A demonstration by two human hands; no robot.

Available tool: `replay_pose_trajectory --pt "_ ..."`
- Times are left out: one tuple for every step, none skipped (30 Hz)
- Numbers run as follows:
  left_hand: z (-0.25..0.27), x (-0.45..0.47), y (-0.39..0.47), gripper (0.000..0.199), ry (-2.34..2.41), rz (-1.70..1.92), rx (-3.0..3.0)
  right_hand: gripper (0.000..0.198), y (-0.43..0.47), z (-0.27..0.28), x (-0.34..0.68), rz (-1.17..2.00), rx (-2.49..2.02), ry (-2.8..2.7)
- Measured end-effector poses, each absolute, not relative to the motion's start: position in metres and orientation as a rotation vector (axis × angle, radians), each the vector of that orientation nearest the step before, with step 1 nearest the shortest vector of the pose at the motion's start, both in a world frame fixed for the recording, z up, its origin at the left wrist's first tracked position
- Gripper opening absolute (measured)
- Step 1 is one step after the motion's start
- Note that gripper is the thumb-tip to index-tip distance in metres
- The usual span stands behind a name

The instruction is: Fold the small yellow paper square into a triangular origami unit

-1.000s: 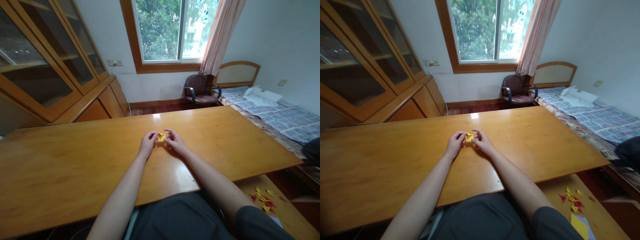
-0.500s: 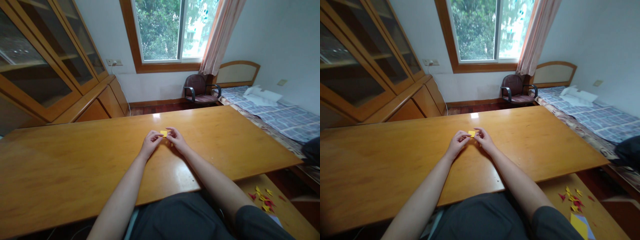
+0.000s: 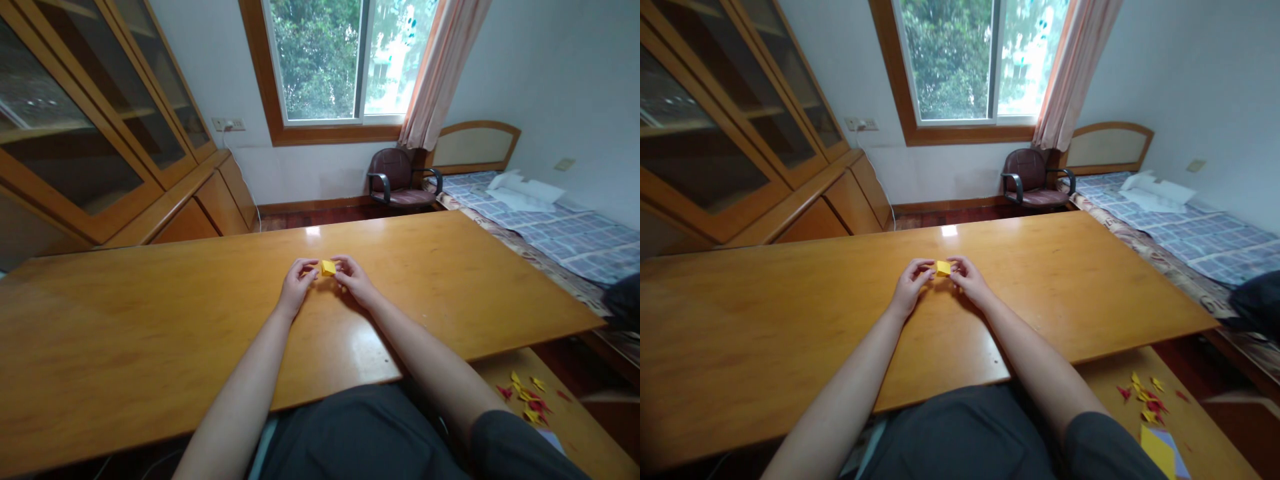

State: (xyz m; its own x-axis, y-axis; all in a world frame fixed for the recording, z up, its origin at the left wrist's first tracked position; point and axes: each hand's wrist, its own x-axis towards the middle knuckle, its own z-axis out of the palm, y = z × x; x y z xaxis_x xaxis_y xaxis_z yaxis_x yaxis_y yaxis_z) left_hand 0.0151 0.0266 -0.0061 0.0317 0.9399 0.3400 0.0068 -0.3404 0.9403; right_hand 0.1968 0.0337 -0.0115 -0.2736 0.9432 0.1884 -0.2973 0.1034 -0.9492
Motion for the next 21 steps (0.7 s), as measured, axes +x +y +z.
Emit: replay_pose_trajectory --pt "-0.0062 0.0157 0.0268 0.025 1.019 1.427 1.472 0.038 0.0336 -0.0116 0.1971 1.441 -0.729 -1.275" --pt "-0.0063 0.0162 0.027 0.026 1.022 1.415 1.462 0.037 0.0334 -0.0117 0.1974 1.454 -0.731 -1.278" --pt "-0.0064 0.0165 0.027 0.027 1.02 1.397 1.451 0.037 0.0332 -0.0116 0.1976 1.465 -0.734 -1.278" --pt "-0.0065 0.0167 0.027 0.029 1.018 1.377 1.44 0.038 0.033 -0.0114 0.1979 1.476 -0.738 -1.277" --pt "-0.0065 0.0166 0.027 0.031 1.018 1.359 1.426 0.038 0.0328 -0.0111 0.1981 1.486 -0.743 -1.276" --pt "-0.0065 0.0165 0.0268 0.033 1.018 1.342 1.413 0.038 0.0326 -0.0107 0.1983 1.492 -0.746 -1.274" --pt "-0.0064 0.0162 0.0267 0.034 1.019 1.328 1.402 0.038 0.0323 -0.0101 0.1985 1.497 -0.748 -1.273" --pt "-0.0064 0.0159 0.0266 0.034 1.02 1.318 1.393 0.038 0.0321 -0.0095 0.1987 1.501 -0.75 -1.273" --pt "-0.0063 0.0156 0.0265 0.034 1.024 1.31 1.388 0.038 0.0318 -0.0089 0.1989 1.506 -0.753 -1.275" --pt "-0.0062 0.0155 0.0264 0.033 1.027 1.307 1.387 0.039 0.0316 -0.0082 0.199 1.51 -0.757 -1.278" --pt "-0.0061 0.0154 0.0263 0.033 1.031 1.305 1.388 0.039 0.0313 -0.0075 0.199 1.512 -0.762 -1.281" --pt "-0.006 0.0155 0.0262 0.032 1.035 1.305 1.389 0.04 0.0311 -0.007 0.1989 1.514 -0.767 -1.287" --pt "-0.006 0.0156 0.0261 0.032 1.038 1.309 1.387 0.04 0.031 -0.0065 0.1987 1.512 -0.772 -1.293" --pt "-0.0059 0.0159 0.026 0.032 1.041 1.312 1.385 0.04 0.0309 -0.0063 0.1985 1.507 -0.775 -1.299" --pt "-0.0059 0.0161 0.0259 0.031 1.043 1.315 1.381 0.04 0.031 -0.0062 0.1982 1.5 -0.779 -1.305" --pt "-0.0058 0.0164 0.0258 0.031 1.045 1.317 1.377 0.04 0.031 -0.0063 0.1979 1.494 -0.782 -1.309" --pt "-0.0058 0.0167 0.0257 0.03 1.047 1.319 1.374 0.039 0.0312 -0.0065 0.1975 1.489 -0.784 -1.312" --pt "-0.0059 0.017 0.0257 0.03 1.05 1.32 1.374 0.039 0.0313 -0.0068 0.1972 1.486 -0.784 -1.315" --pt "-0.006 0.0172 0.0257 0.029 1.057 1.319 1.378 0.038 0.0313 -0.0071 0.1969 1.485 -0.784 -1.318" --pt "-0.0062 0.0174 0.0257 0.028 1.066 1.317 1.385 0.038 0.0312 -0.0074 0.1966 1.483 -0.781 -1.322" --pt "-0.0064 0.0174 0.0259 0.027 1.076 1.315 1.394 0.037 0.031 -0.0076 0.1964 1.481 -0.777 -1.327"
